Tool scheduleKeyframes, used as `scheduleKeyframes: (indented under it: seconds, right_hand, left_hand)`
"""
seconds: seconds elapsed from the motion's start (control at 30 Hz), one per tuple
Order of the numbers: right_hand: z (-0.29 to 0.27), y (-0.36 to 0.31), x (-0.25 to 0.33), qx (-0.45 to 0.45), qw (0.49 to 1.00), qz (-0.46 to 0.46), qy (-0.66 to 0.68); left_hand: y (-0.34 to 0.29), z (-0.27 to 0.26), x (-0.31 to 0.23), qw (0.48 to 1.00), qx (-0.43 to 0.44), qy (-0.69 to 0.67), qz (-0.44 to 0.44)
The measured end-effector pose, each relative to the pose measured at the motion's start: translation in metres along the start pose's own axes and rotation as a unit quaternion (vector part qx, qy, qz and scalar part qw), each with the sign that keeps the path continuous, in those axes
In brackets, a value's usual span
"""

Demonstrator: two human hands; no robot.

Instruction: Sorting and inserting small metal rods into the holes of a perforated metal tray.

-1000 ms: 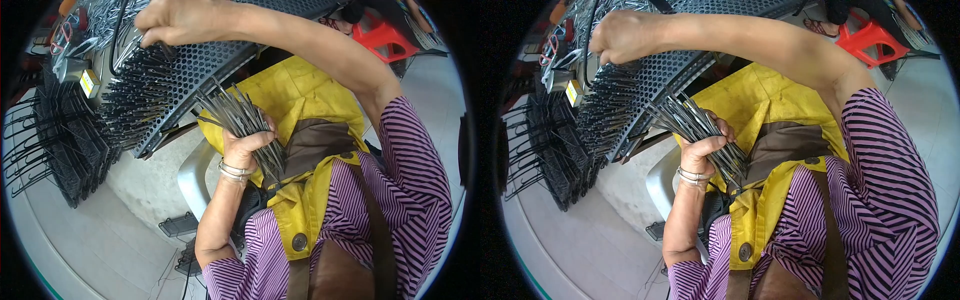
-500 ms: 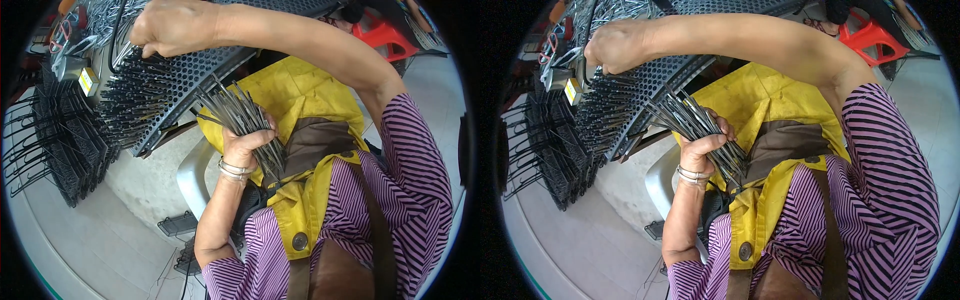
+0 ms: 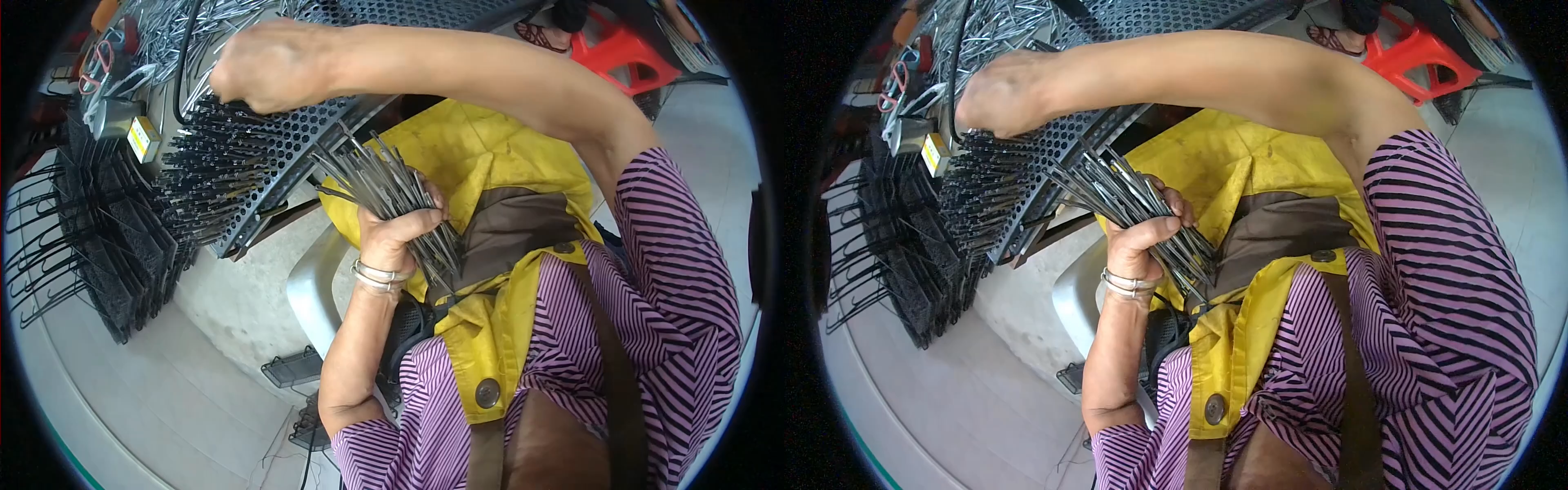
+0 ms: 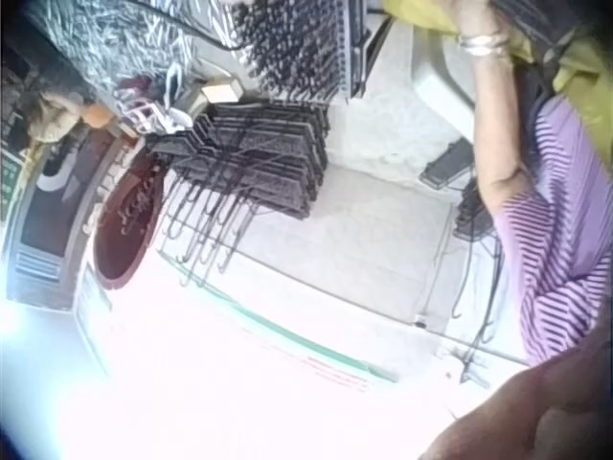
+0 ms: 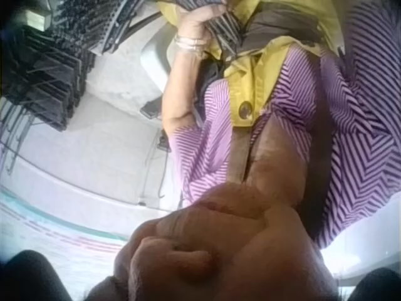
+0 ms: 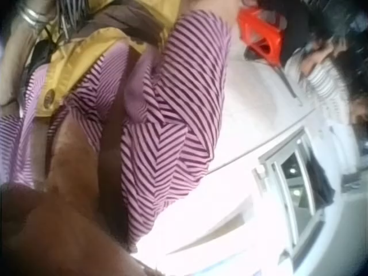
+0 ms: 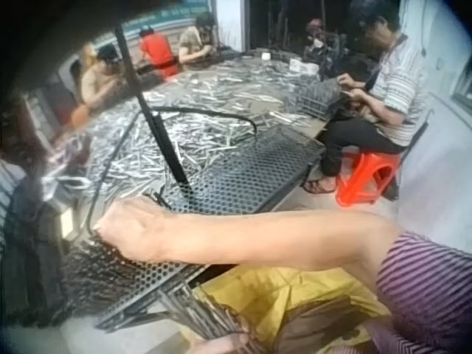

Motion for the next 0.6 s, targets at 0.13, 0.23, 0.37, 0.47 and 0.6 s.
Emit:
scheduleKeyframes:
  seconds: [0.13, 0.23, 0.37, 0.47, 0.6]
  right_hand:
    - [0.004, -0.015, -0.018, -0.055, 0.994, 0.087, 0.041]
    - [-0.002, -0.016, -0.016, -0.031, 0.996, 0.062, 0.063]
    - [-0.002, -0.022, -0.011, -0.08, 0.995, -0.006, 0.06]
    - [-0.006, -0.021, -0.013, -0.117, 0.991, -0.01, 0.06]
    - [-0.003, -0.019, -0.014, -0.148, 0.986, -0.024, 0.069]
  left_hand:
    - [0.0, 0.001, 0.0, 1.0, 0.004, 0.011, 0.0]
    - [0.001, -0.001, 0.001, 1.0, 0.012, 0.011, -0.006]
    - [0.001, -0.001, 0.001, 1.0, 0.014, -0.003, -0.005]
    - [0.0, 0.0, 0.002, 1.0, 0.011, -0.007, -0.006]
    - [0.002, -0.001, 0.005, 1.0, 0.016, -0.009, -0.009]
Point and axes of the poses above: each hand's wrist, its own y-axis towards the middle knuckle, its own z-axis out of the palm, x = y × z, the point moved 5 cm from there along y, towards the middle knuckle, and after that the axes turned 10 degrees about -z, right-handed, at the moved point
